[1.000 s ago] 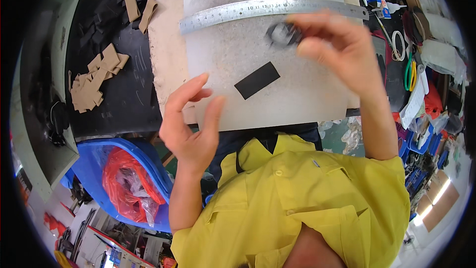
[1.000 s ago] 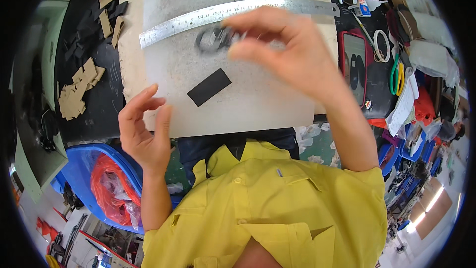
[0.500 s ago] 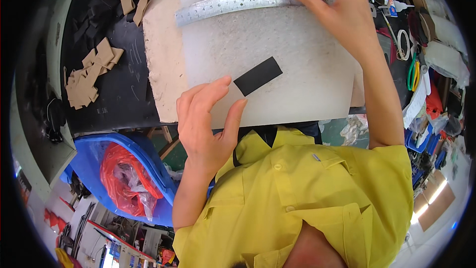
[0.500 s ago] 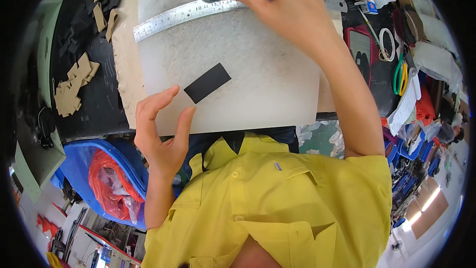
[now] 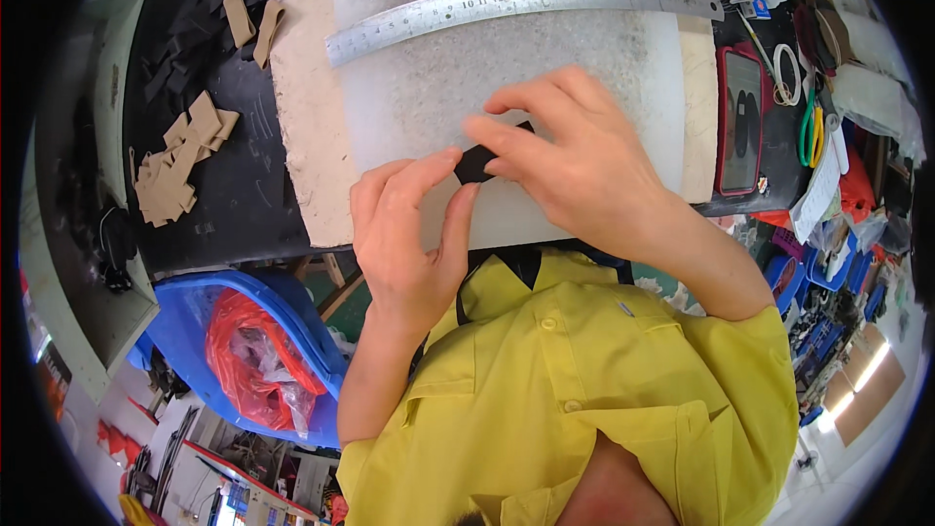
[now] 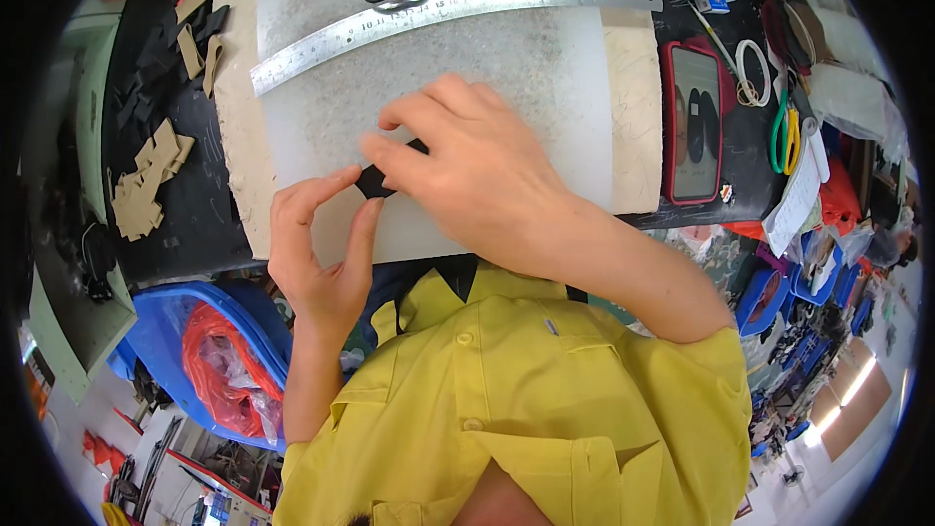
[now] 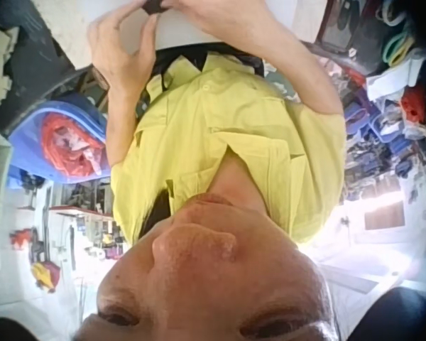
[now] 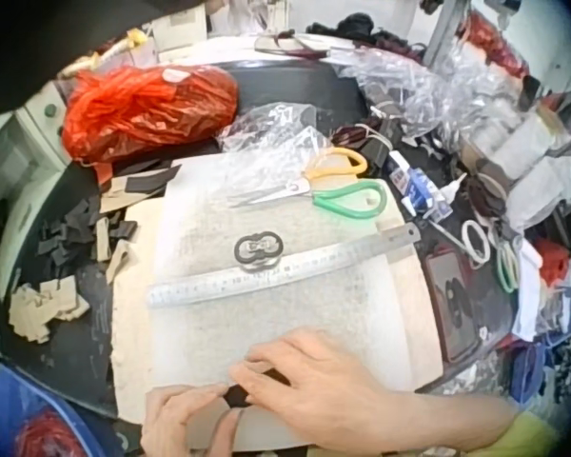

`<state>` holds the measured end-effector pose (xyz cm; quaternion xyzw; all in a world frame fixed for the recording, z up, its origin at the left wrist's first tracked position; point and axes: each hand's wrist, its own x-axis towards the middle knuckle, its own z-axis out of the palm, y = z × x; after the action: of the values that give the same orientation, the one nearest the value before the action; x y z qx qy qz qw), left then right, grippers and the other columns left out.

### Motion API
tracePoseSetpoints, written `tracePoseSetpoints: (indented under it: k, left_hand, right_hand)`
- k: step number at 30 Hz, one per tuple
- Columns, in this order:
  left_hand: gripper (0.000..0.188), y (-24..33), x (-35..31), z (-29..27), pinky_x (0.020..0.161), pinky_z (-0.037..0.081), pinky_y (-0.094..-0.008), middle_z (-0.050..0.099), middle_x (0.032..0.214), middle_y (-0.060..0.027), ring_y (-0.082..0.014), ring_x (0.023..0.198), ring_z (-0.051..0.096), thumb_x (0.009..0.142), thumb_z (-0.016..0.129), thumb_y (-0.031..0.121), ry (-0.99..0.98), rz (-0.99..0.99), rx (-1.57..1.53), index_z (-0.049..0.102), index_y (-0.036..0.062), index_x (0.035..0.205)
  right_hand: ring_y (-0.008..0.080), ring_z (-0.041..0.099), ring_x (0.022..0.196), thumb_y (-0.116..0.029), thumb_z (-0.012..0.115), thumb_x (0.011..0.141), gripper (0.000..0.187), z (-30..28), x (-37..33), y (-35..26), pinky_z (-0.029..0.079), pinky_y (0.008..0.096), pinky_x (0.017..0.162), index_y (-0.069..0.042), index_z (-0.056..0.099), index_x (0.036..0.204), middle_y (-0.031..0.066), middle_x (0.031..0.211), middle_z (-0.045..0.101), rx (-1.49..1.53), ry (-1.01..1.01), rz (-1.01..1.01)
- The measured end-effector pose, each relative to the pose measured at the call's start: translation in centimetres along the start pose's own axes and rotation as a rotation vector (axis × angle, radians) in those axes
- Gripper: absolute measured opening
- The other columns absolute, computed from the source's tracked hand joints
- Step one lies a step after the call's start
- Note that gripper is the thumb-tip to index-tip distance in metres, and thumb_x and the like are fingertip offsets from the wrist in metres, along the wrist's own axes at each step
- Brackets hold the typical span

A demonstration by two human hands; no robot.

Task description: The person cuts a black leather strip with scissors, then uses a metal punch and hammer to create holes in the leather. They insert a metal buckle into the punched holes and secure it by hammering the prongs. The person repeats the punching and hammering process on additional leather pieces and attaches buckles to them.

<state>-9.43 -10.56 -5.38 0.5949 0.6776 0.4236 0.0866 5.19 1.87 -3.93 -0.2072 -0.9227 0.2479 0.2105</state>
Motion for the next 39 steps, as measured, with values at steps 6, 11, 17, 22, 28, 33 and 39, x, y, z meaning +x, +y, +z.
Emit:
tracePoseSetpoints:
  k: [6, 11, 17, 22, 28, 33, 39]
  left_hand:
    - [0.039, 0.5, 0.1, -0.4, 0.081, 0.05, -0.0321, 0.068, 0.104, -0.0125, -0.0258, 0.089, 0.064, 0.075, 0.072, -0.009, 0.053, -0.105, -0.124, 0.058, -0.0011, 0.11]
    - [0.031, 1.3, 0.3, -1.2, 0.084, 0.051, -0.0304, 0.066, 0.106, -0.0156, -0.0186, 0.093, 0.065, 0.087, 0.062, -0.005, 0.07, -0.439, -0.626, 0.054, -0.0019, 0.117]
    - [0.027, 2.5, 2.2, -0.9, 0.082, 0.052, -0.027, 0.067, 0.097, -0.0119, -0.0154, 0.088, 0.065, 0.085, 0.066, -0.007, 0.038, -0.619, -1.022, 0.057, -0.0045, 0.11]
    - [0.013, 3.2, 4.7, -0.1, 0.072, 0.051, -0.0238, 0.067, 0.089, -0.0066, -0.0112, 0.078, 0.063, 0.086, 0.067, -0.003, -0.063, -0.723, -0.832, 0.064, -0.005, 0.099]
    - [0.014, 1.3, 6.7, 0.7, 0.077, 0.048, -0.0323, 0.065, 0.084, -0.0111, -0.0257, 0.083, 0.062, 0.084, 0.063, -0.004, -0.306, 0.027, 0.136, 0.065, -0.0043, 0.099]
    - [0.016, 2.2, 5.5, 2.0, 0.072, 0.048, -0.0362, 0.062, 0.08, -0.0161, -0.0329, 0.077, 0.06, 0.081, 0.062, -0.007, -0.028, 0.125, 0.183, 0.064, -0.005, 0.097]
    - [0.015, 2.6, 5.5, 0.9, 0.071, 0.051, -0.0353, 0.065, 0.094, -0.0163, -0.0285, 0.084, 0.063, 0.084, 0.067, 0.0, 0.076, 0.158, 0.322, 0.068, -0.0012, 0.099]
  right_hand:
    - [0.0193, 0.059, 0.077, -0.007, 0.07, 0.079, 0.013, -1.6, 1.0, -0.5, 0.047, 0.0305, 0.069, -0.004, 0.068, 0.091, 0.0049, 0.086, 0.065, 0.404, -0.05, 0.343]
    - [0.0033, 0.057, 0.069, -0.014, 0.069, 0.089, 0.015, -3.3, 0.9, 0.0, 0.045, 0.0196, 0.061, 0.0, 0.068, 0.094, -0.0007, 0.08, 0.066, 1.039, -0.006, 0.677]
    - [0.0042, 0.058, 0.067, -0.012, 0.069, 0.089, 0.013, -4.1, 0.8, -1.0, 0.048, 0.0205, 0.062, 0.0, 0.067, 0.094, 0.0007, 0.076, 0.065, 1.238, -0.049, 0.782]
    - [0.0081, 0.061, 0.07, -0.006, 0.067, 0.089, 0.01, -3.9, -1.2, -0.9, 0.05, 0.0228, 0.063, 0.0, 0.065, 0.097, 0.0019, 0.082, 0.065, 1.217, 0.006, 0.843]
    - [0.0191, 0.065, 0.072, -0.013, 0.067, 0.087, 0.013, -8.6, -3.1, 3.7, 0.051, 0.0298, 0.066, -0.002, 0.067, 0.093, 0.0109, 0.082, 0.068, 0.523, 0.207, 0.515]
    - [0.0312, 0.065, 0.066, -0.018, 0.064, 0.085, 0.014, -17.3, -3.7, 13.3, 0.051, 0.0403, 0.062, -0.004, 0.069, 0.084, 0.0144, 0.074, 0.066, 0.085, 0.402, 0.547]
    - [0.0397, 0.064, 0.098, -0.058, 0.068, 0.076, 0.06, -30.9, -4.1, 30.4, 0.05, 0.0474, 0.086, -0.007, 0.066, 0.108, 0.0229, 0.098, 0.067, -0.452, 0.579, 1.036]
